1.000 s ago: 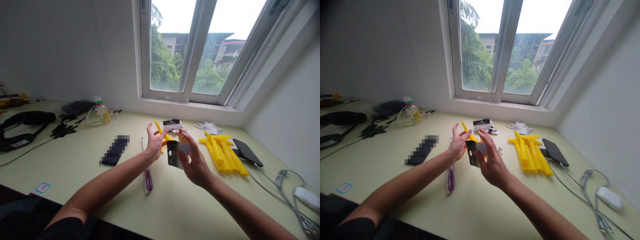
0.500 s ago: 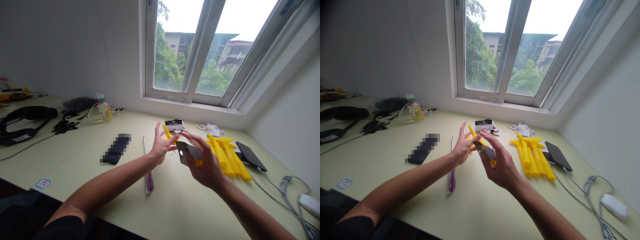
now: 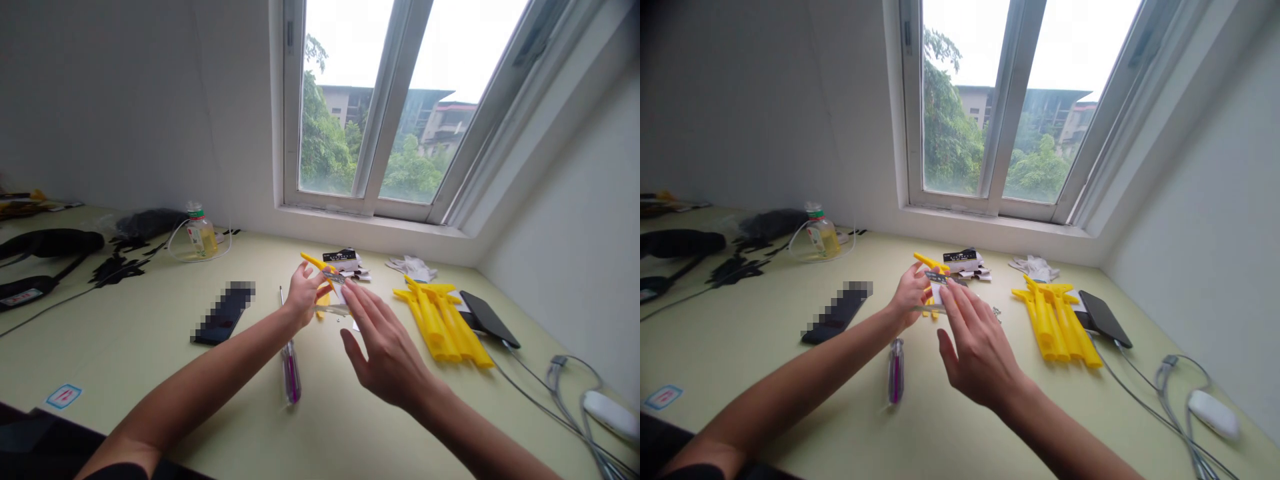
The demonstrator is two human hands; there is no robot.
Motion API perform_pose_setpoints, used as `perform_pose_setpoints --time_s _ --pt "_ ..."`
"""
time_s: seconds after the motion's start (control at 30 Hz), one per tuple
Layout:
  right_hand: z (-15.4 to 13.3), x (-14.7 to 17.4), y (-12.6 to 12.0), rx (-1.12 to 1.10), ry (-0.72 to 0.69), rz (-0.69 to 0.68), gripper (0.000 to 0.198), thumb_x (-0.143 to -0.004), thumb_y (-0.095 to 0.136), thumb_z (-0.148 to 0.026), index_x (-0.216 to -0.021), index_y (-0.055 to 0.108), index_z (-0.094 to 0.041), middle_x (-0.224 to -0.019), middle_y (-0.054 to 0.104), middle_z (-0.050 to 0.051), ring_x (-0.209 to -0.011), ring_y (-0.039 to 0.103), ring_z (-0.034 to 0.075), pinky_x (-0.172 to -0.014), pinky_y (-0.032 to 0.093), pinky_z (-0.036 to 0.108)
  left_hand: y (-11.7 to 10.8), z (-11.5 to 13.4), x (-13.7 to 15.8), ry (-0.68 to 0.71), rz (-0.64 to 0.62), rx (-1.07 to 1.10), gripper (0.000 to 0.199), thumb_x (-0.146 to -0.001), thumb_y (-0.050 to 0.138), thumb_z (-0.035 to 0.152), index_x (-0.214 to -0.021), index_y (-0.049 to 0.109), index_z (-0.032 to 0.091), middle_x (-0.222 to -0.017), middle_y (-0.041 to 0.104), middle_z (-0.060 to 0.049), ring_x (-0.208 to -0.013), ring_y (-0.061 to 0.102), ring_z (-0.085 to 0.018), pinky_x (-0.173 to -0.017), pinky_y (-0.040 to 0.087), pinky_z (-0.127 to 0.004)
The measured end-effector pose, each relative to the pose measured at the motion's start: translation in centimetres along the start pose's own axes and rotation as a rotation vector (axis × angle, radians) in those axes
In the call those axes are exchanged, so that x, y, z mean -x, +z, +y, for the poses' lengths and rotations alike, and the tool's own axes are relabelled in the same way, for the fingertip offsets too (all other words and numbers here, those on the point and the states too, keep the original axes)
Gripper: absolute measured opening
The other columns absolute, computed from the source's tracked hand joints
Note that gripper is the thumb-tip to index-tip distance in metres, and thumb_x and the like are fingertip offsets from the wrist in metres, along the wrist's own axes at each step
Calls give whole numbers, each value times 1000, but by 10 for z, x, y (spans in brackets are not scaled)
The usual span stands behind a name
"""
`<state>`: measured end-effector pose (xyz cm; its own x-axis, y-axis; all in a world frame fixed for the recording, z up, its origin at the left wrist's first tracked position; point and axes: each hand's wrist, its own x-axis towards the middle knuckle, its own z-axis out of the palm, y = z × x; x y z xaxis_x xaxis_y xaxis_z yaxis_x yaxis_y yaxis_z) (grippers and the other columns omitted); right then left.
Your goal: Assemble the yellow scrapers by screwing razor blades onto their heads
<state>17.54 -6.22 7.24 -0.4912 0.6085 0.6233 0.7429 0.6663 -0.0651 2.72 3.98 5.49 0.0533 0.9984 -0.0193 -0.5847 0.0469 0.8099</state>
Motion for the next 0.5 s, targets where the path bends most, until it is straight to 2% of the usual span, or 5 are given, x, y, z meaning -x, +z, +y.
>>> perform_pose_setpoints --time_s 0.07,0.17,0.33,0.43,0.5 --pt "2 1 0 -15 51 -81 58 -91 47 -25 -147 33 -15 -153 33 16 -140 29 31 -109 35 53 0 1 0 -15 -88 -6 44 -73 76 22 -113 59 16 -117 64 -15 -95 68 -23 -75 57 -29" --pt "11 1 -2 -182 173 -151 45 -96 40 -30 -140 45 -23 -151 37 10 -139 33 27 -111 35 49 -1 0 1 -44 -136 12 32 -74 73 16 -103 61 16 -106 67 -12 -94 68 -22 -76 57 -31" --pt "37 -6 4 -452 470 53 42 -91 49 -40 -131 49 -26 -148 40 7 -137 36 24 -112 34 46 -1 2 -1 -77 -138 7 33 -75 71 16 -106 59 17 -105 67 -11 -91 69 -22 -76 58 -33" --pt "50 -10 9 -744 780 67 62 -85 55 -51 -139 36 -25 -146 39 12 -130 44 28 -94 51 44 -1 7 -3 -60 -123 6 32 -75 70 15 -105 59 15 -103 68 -12 -91 69 -22 -75 58 -34" --pt "54 -10 9 -1018 948 -60 63 -85 52 -56 -138 35 -26 -136 48 14 -110 60 27 -70 58 37 -2 11 -5 -33 -136 7 30 -75 70 16 -103 59 15 -103 68 -12 -90 69 -22 -75 58 -33"
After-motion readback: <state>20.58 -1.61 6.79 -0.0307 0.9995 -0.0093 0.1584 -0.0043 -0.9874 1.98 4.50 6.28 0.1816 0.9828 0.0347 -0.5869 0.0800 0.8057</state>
